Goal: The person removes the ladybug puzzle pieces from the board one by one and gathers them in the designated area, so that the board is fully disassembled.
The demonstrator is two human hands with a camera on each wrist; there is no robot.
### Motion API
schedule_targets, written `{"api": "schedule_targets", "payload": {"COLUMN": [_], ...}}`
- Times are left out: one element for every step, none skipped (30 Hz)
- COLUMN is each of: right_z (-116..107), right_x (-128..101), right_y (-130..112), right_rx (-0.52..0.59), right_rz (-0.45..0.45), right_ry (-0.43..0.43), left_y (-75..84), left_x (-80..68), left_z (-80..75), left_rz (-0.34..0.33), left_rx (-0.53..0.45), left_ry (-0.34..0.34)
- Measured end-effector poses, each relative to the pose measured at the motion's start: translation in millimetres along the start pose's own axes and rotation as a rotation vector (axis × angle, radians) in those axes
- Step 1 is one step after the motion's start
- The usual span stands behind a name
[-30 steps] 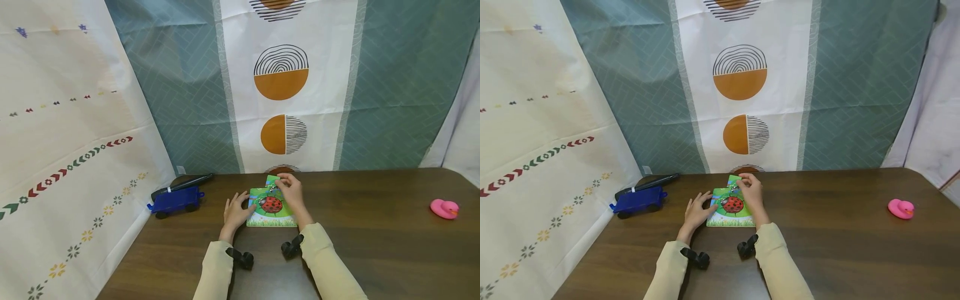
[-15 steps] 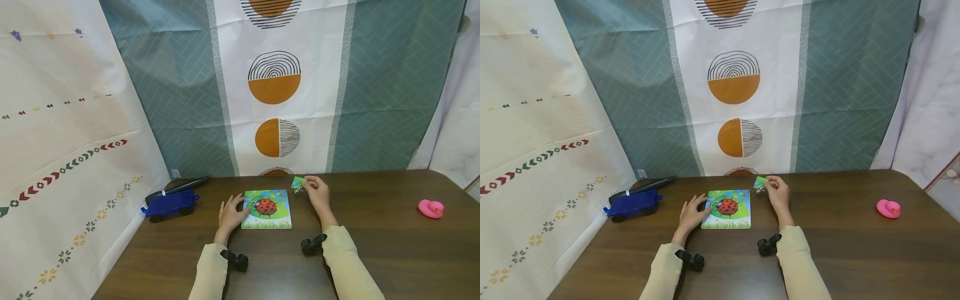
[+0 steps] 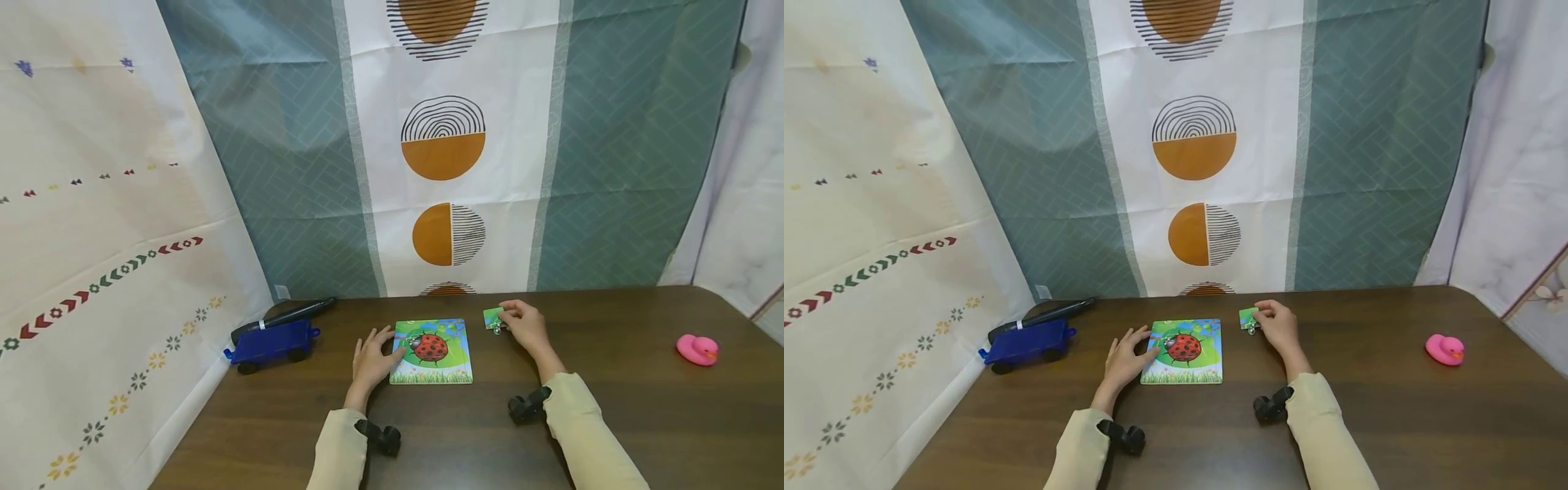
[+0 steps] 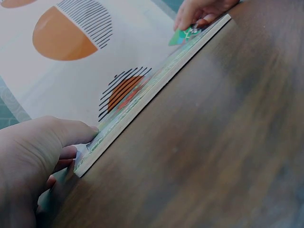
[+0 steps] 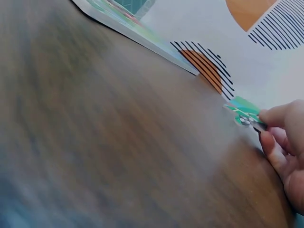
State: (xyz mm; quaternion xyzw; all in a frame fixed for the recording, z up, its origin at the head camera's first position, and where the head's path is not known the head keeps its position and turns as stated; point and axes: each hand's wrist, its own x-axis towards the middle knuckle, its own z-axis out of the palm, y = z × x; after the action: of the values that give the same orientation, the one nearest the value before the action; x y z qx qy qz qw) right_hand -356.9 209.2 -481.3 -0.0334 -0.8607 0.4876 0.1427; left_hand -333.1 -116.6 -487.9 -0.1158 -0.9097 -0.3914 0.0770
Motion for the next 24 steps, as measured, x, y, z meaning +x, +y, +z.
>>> {"api": "schedule_targets", "payload": {"right_z": [-1.5,-3.0,-4.3,-5.5,-6.2,-6.1,-5.9,-5.4,-4.6,-2.8,-1.0,0.6,1.6,2.3,2.7,2.7,2.6,2.2,1.5,0.6,-0.2,-1.2,-1.7,-2.2], "right_x": [0.1,0.4,0.7,0.9,0.9,0.7,0.5,0.6,0.9,0.9,0.9,1.3,2.0,2.6,3.0,3.1,3.2,3.3,3.1,3.2,3.4,3.7,4.1,4.5], "right_y": [0.7,1.3,1.7,1.8,1.5,1.3,1.1,1.0,0.9,0.5,-0.2,-0.3,-0.5,-0.6,-0.6,-0.4,0.2,1.1,1.9,2.8,3.5,4.1,4.3,4.2], "right_rx": [-0.015,-0.03,-0.038,-0.045,-0.05,-0.056,-0.062,-0.072,-0.082,-0.088,-0.092,-0.096,-0.098,-0.103,-0.105,-0.111,-0.12,-0.129,-0.137,-0.147,-0.154,-0.16,-0.161,-0.16], "right_rz": [0.002,0.004,0.006,0.007,0.013,0.019,0.025,0.028,0.031,0.035,0.038,0.038,0.036,0.033,0.03,0.021,0.018,0.013,0.012,0.011,0.01,0.01,0.017,0.019], "right_ry": [0.004,0.009,0.01,0.012,0.014,0.017,0.019,0.023,0.027,0.03,0.034,0.038,0.04,0.042,0.04,0.039,0.037,0.037,0.039,0.042,0.046,0.049,0.049,0.048], "left_y": [0.1,0.3,0.4,0.7,0.7,0.7,0.4,0.0,-0.6,-1.7,-2.9,-3.8,-4.6,-5.1,-5.3,-5.3,-5.5,-5.3,-4.9,-4.4,-3.6,-3.0,-2.4,-1.7], "left_x": [0.2,0.7,1.5,2.0,2.4,2.4,2.4,2.5,2.5,1.6,1.1,0.9,1.0,1.2,1.0,0.8,0.6,0.5,0.3,0.4,0.4,0.7,0.9,1.3], "left_z": [0.7,1.6,2.4,2.8,3.2,3.2,2.9,2.6,2.2,1.1,0.3,-0.5,-1.0,-1.3,-1.6,-1.8,-1.6,-1.3,-1.0,-0.5,-0.2,0.0,-0.2,-0.7], "left_rz": [-0.001,0.001,0.002,0.003,-0.001,0.0,0.0,0.001,-0.002,-0.005,-0.006,-0.005,-0.009,-0.009,-0.011,-0.011,-0.01,-0.01,-0.011,-0.008,-0.005,-0.003,-0.003,-0.003], "left_rx": [0.003,0.009,0.013,0.014,0.016,0.017,0.016,0.016,0.016,0.015,0.015,0.017,0.016,0.015,0.014,0.012,0.012,0.013,0.012,0.012,0.011,0.011,0.009,0.006], "left_ry": [-0.002,-0.001,0.0,0.002,0.003,0.006,0.008,0.011,0.012,0.014,0.015,0.017,0.018,0.02,0.022,0.024,0.023,0.021,0.017,0.013,0.009,0.006,0.003,0.005]}}
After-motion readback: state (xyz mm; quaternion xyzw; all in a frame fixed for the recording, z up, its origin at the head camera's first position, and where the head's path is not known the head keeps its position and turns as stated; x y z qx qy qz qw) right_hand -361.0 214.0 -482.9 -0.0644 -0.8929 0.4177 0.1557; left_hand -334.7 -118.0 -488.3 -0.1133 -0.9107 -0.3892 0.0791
